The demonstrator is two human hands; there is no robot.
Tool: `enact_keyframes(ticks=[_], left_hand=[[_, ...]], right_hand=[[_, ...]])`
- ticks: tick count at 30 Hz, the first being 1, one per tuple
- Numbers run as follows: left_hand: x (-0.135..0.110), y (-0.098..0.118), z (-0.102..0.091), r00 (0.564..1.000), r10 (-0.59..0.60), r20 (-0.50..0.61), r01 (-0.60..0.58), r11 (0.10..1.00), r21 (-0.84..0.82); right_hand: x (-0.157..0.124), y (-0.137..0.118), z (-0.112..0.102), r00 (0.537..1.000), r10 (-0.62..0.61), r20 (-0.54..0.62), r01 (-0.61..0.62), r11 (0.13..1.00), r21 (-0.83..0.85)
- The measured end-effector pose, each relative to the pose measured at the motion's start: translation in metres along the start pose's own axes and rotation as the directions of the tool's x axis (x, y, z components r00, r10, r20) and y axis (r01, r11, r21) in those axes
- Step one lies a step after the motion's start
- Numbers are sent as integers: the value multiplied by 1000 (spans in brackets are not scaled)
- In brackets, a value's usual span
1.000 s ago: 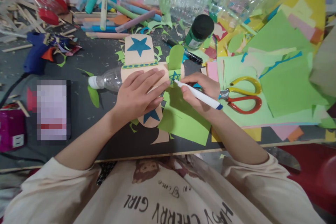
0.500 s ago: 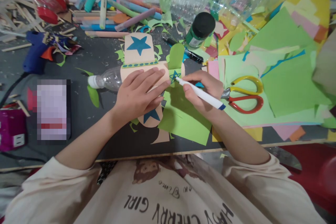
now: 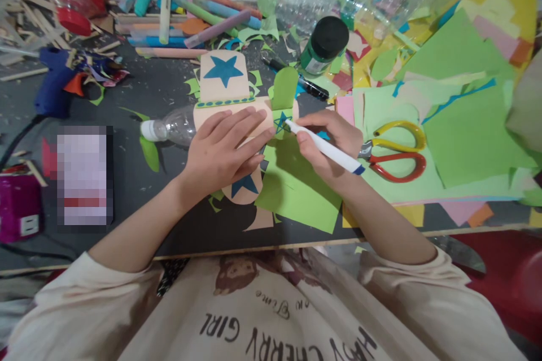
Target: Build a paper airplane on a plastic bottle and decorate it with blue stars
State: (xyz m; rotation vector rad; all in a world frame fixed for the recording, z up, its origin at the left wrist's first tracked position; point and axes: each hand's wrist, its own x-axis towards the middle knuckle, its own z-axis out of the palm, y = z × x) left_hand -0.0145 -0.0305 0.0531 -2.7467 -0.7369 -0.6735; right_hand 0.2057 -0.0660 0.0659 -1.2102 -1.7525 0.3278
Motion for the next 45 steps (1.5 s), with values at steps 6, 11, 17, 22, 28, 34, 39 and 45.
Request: enact_keyframes(ticks=[6, 11, 17, 22, 28, 34, 39, 45], left_hand=[[2, 1, -2, 1000, 15, -13, -14, 997, 70], [3, 1, -2, 1000, 14, -13, -14, 999, 51], [0, 0, 0, 1000, 0, -11, 0, 1000, 14], [0, 0, -1, 1000, -10, 8, 10, 1000, -22], [2, 0, -1, 999, 23, -26, -21, 998, 65], [-1, 0, 1, 999, -10, 46, 8, 998, 56], [0, -1, -1, 1000, 13, -8, -13, 1000, 26], [4, 0, -2, 999, 16, -40, -14, 999, 50]], right_hand=[[-1, 3, 1, 1000, 6, -11, -6, 1000, 23], [1, 2, -1, 1000, 18, -2, -18, 1000, -1], [0, 0, -1, 998, 7, 59, -6, 1000, -16], [-2, 3, 0, 999, 50, 1, -50, 998, -24], [0, 2, 0, 1000, 9, 17, -9, 1000, 4], [-2, 0, -1, 1000, 23, -7, -23, 1000, 3], [-3, 1, 0, 999, 38, 1, -38, 999, 16], [-2, 2, 1, 999, 33, -16, -33, 999, 14]])
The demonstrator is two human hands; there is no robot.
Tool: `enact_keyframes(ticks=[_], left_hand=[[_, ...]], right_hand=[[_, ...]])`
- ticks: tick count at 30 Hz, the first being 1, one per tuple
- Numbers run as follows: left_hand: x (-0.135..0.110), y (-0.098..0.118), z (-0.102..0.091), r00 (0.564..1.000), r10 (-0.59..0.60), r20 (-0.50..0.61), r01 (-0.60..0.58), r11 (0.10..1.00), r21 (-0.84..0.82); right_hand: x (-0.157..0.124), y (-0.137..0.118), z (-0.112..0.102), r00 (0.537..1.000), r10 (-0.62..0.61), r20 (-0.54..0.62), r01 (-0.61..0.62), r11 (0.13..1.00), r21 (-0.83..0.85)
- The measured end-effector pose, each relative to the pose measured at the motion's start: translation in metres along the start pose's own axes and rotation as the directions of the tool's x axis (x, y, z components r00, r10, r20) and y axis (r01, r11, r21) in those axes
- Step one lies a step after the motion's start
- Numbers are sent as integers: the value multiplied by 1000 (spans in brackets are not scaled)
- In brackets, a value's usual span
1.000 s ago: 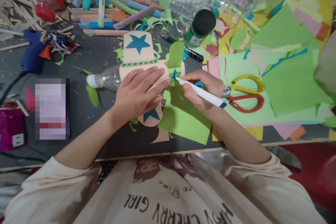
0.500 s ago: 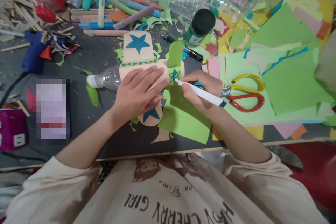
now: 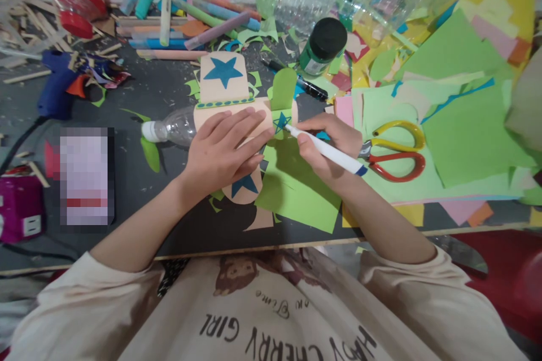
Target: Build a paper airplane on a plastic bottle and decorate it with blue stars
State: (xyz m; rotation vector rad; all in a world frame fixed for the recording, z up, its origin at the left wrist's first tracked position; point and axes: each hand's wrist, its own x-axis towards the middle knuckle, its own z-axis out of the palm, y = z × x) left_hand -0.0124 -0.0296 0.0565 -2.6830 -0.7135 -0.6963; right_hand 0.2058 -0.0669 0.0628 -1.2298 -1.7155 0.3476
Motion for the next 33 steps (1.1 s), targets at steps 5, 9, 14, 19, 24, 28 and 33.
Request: enact_keyframes(ticks=[5, 9, 14, 19, 24, 28, 33], left_hand=[[-2, 0, 0, 999, -11, 38, 13, 999, -45], [-1, 0, 0, 1000, -1, 30, 2, 1000, -19], [1, 1, 0, 1000, 7, 9, -8, 1000, 29], [1, 0, -1, 1000, 9, 9, -10, 1000, 22], [2, 0, -1, 1000, 10, -2, -10, 1000, 25], [0, 0, 0, 1000, 15, 2, -15, 1000, 11], [-4, 1, 1, 996, -33, 83, 35, 999, -32]], right_hand=[[0, 1, 0, 999, 33, -17, -33, 999, -41], [0, 1, 0, 1000, 4, 9, -4, 1000, -10], [0, 1, 0, 999, -1, -48, 0, 1000, -28], [0, -1, 0, 1000, -7, -17, 7, 1000, -28], [0, -2, -1, 1000, 2, -16, -2, 1000, -26], [0, -2, -1, 1000, 26, 10, -25, 999, -37], [0, -1, 1, 1000, -1, -10, 0, 1000, -12]])
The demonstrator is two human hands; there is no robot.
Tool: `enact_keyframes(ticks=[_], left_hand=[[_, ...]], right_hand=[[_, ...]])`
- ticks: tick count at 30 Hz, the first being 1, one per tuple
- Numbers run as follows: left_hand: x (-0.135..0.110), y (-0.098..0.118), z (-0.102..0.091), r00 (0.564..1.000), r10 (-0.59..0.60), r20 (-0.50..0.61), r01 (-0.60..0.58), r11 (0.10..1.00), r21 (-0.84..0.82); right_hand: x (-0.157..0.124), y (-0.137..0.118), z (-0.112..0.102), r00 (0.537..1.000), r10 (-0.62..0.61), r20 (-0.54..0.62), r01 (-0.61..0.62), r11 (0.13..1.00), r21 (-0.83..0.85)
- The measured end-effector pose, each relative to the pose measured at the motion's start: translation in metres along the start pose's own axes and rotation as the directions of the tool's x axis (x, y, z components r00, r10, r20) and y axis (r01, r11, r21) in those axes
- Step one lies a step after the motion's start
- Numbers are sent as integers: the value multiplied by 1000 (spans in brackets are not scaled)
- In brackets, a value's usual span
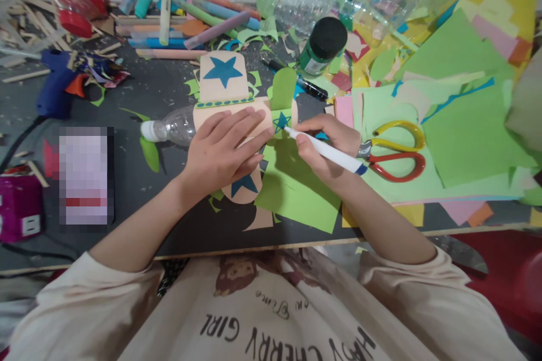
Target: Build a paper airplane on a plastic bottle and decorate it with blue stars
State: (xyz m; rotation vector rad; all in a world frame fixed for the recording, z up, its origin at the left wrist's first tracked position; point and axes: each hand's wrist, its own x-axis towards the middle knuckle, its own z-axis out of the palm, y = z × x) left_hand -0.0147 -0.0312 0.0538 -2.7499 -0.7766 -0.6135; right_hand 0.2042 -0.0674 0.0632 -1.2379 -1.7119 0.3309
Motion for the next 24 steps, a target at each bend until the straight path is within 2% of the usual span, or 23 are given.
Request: enact_keyframes(ticks=[5, 10, 15, 20, 24], left_hand=[[1, -1, -1, 999, 36, -38, -35, 999, 33], [0, -1, 1, 1000, 11, -11, -11, 1000, 3], [0, -1, 2, 999, 14, -40, -14, 1000, 0], [2, -1, 0, 997, 46, -58, -42, 997, 65], [3, -1, -1, 996, 49, -80, -46, 998, 39]], right_hand=[[-1, -1, 1, 1000, 4, 7, -4, 1000, -9], [-2, 2, 0, 994, 54, 90, -53, 998, -19], [-3, 4, -2, 989, 40, 144, -32, 998, -61], [-1, 1, 0, 995, 12, 97, -10, 1000, -23], [-2, 3, 1, 990, 23, 141, -19, 999, -30]])
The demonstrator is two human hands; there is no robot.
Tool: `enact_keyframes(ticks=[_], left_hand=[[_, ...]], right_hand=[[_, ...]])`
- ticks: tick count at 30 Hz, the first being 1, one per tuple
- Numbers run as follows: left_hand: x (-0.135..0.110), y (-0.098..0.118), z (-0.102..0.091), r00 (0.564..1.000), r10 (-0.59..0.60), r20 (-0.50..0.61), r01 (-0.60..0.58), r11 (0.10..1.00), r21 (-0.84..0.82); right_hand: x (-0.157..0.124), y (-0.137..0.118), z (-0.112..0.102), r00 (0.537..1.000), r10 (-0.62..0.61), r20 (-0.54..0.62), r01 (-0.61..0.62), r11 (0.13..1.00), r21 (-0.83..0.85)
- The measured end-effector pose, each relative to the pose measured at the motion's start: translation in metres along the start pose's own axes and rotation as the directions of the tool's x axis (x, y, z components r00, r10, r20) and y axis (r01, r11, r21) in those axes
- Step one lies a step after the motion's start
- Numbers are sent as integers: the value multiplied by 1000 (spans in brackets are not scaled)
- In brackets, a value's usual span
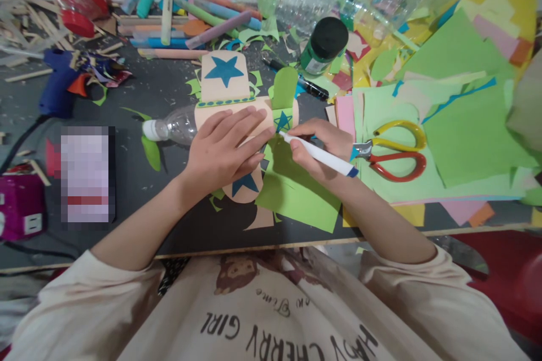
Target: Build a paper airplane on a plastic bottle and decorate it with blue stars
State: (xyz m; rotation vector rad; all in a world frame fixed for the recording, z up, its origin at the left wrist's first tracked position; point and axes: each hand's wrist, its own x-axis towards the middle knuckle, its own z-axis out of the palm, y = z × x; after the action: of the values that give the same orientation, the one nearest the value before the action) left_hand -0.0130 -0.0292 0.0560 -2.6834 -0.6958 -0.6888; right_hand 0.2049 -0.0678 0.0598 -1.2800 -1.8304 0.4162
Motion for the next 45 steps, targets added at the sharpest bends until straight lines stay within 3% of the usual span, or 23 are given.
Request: enact_keyframes(ticks=[7, 16, 19, 21, 25, 30, 40, 45], left_hand=[[-2, 1, 1, 999, -33, 29, 34, 998, -43], [0, 0, -1, 1000, -2, 21, 2, 1000, 15], [0, 0, -1, 998, -18, 55, 17, 1000, 21], [0, 0, 0, 1000, -3, 20, 3, 1000, 25], [1, 0, 0, 1000, -4, -1, 4, 1000, 25], [1, 0, -1, 1000, -3, 0, 3, 1000, 22], [0, 1, 0, 1000, -13, 5, 13, 1000, 22], [-2, 0, 0, 1000, -7, 28, 7, 1000, -11]], right_hand=[[0, 0, 0, 996, -83, -43, 85, 994, 73], [-1, -1, -2, 995, -74, -67, 77, 996, 45], [-1, -1, -2, 998, -39, -43, 41, 998, 43], [0, -1, -3, 1000, -9, -14, 10, 999, 39], [0, -2, -3, 998, 36, -57, -35, 999, 31], [1, -4, -4, 1000, 4, -30, -3, 999, 51], [1, 5, 1, 970, -44, -240, 55, 998, 40], [1, 5, 1, 978, -31, -206, 39, 999, 35]])
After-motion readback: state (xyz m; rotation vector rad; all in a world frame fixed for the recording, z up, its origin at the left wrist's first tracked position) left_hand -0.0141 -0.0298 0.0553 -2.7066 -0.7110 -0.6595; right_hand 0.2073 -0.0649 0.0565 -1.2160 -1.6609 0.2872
